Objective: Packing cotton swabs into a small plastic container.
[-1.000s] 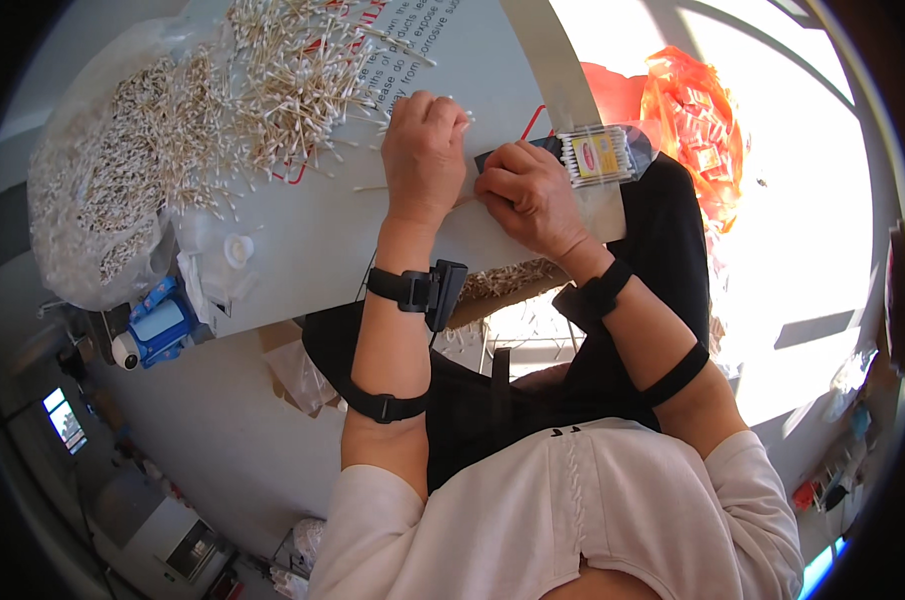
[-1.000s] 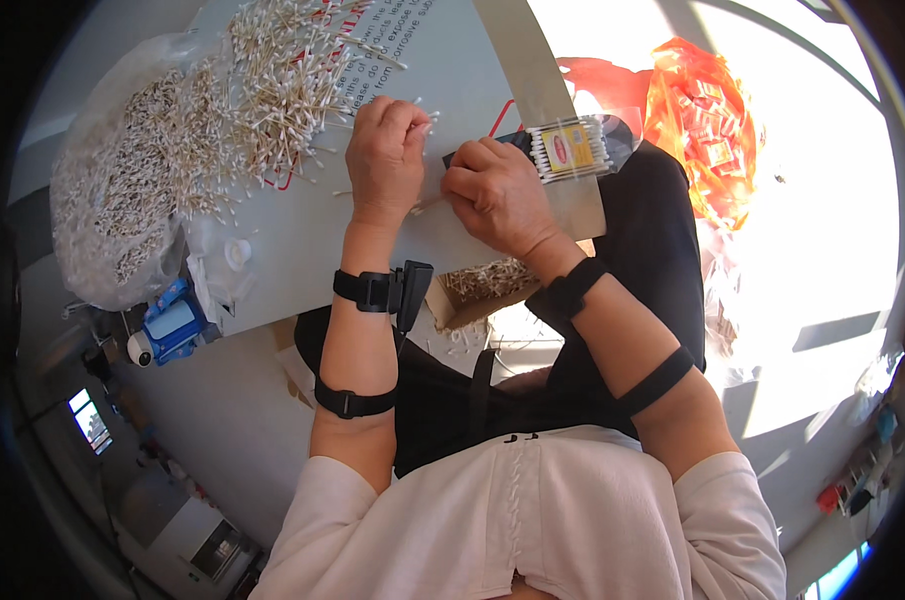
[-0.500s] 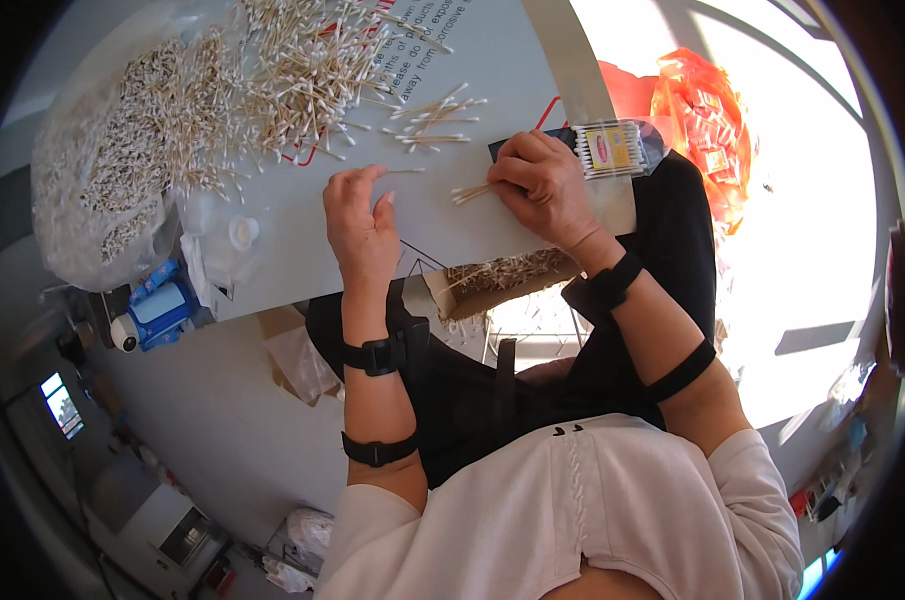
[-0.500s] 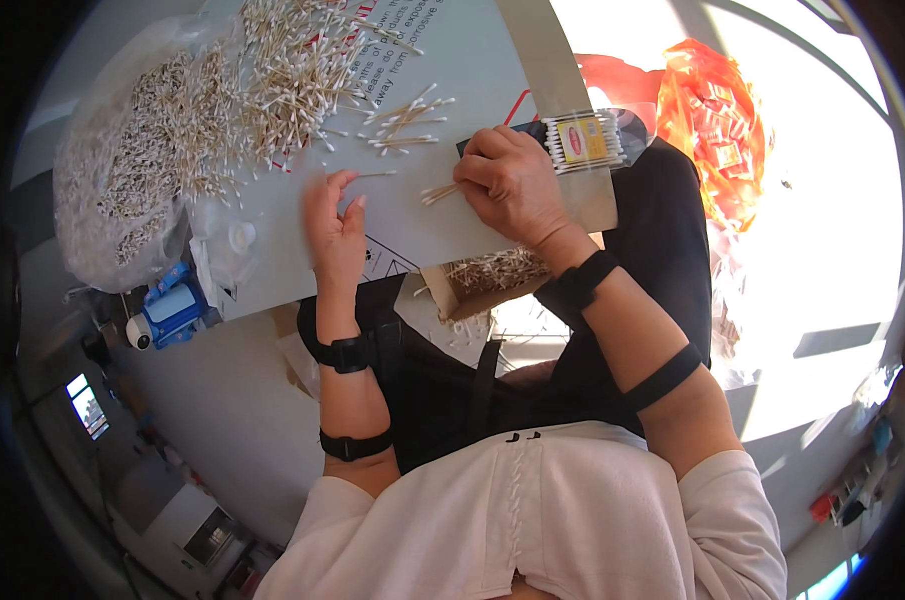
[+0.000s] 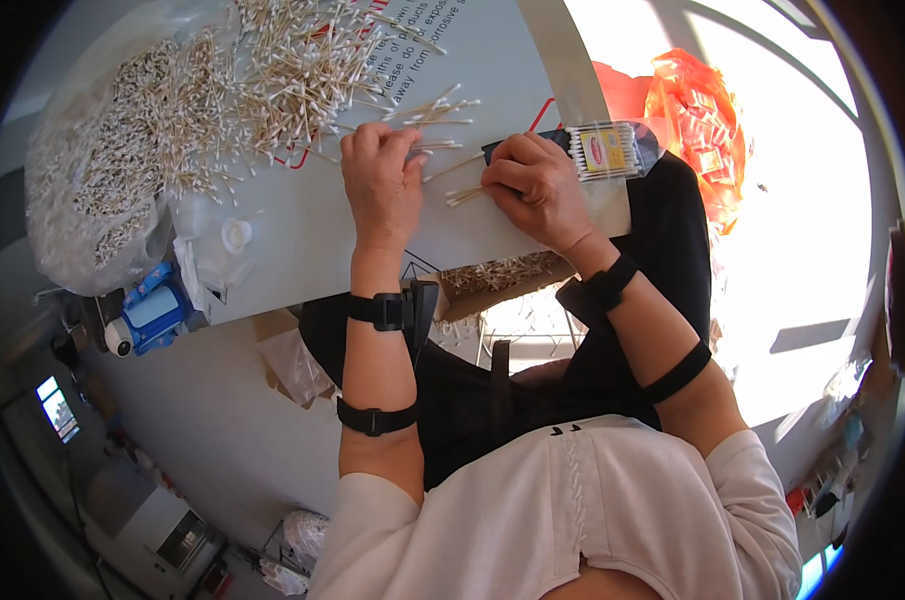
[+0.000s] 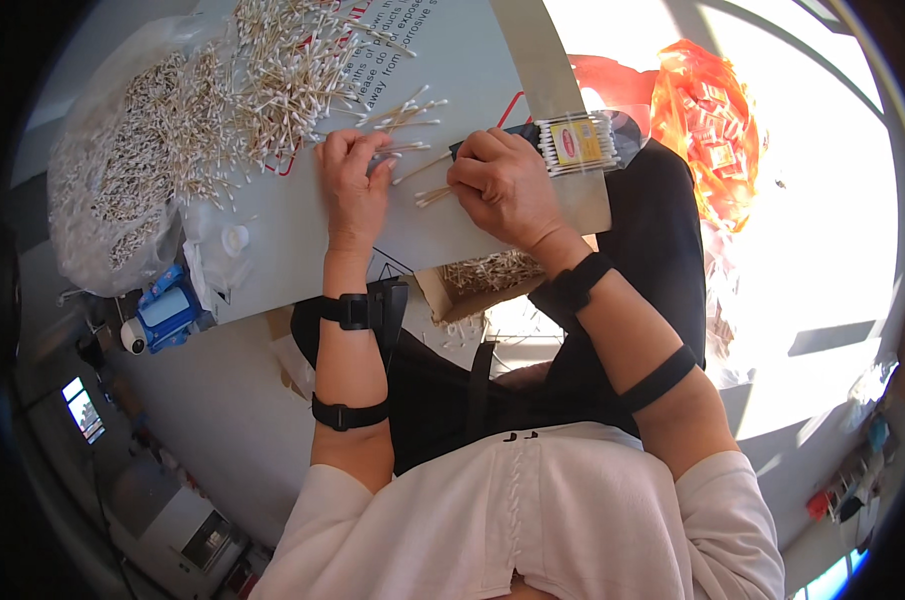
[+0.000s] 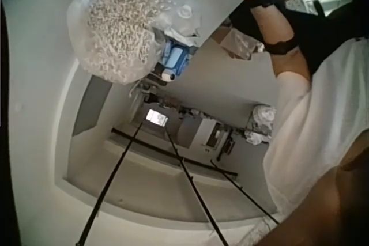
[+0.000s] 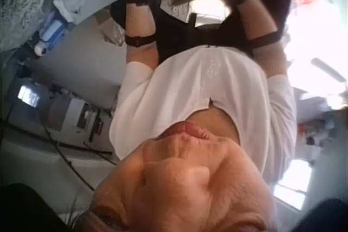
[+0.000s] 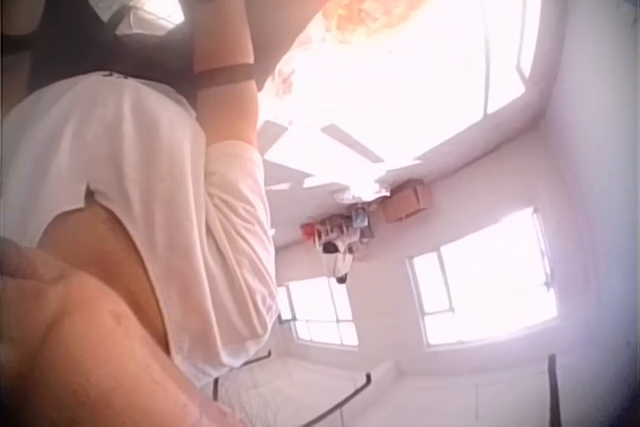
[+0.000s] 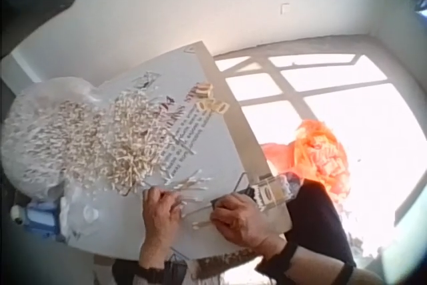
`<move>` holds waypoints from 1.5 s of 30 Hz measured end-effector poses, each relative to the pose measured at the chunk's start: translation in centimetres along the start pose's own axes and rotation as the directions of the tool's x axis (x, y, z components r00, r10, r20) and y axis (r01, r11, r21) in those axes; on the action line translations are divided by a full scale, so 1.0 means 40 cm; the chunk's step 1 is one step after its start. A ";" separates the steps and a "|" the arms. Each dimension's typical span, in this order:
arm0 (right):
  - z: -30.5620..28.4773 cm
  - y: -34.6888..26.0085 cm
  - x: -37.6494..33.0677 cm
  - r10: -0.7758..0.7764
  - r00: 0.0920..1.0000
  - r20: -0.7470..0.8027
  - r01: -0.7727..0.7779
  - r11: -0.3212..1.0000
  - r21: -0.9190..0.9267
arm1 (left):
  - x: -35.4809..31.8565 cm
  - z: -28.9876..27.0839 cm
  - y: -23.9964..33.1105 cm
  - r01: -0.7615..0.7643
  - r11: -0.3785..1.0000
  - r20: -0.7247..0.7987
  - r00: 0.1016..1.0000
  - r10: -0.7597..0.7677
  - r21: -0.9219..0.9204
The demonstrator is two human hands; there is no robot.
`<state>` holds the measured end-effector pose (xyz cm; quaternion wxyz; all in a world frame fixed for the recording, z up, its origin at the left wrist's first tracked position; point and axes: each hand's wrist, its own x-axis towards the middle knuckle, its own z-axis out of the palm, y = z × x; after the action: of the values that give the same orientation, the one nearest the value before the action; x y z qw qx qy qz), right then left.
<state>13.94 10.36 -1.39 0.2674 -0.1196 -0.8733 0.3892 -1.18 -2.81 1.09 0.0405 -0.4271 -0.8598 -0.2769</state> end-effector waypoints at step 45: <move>-0.002 0.001 -0.001 0.000 1.000 0.002 0.000 1.000 -0.019 | 0.055 0.051 0.002 0.000 0.997 0.080 0.997 -0.006 0.073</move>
<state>14.01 10.41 -1.38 0.2654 -0.1220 -0.8772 0.3809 -2.16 -0.16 0.06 0.0209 -0.4351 -0.8708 -0.2281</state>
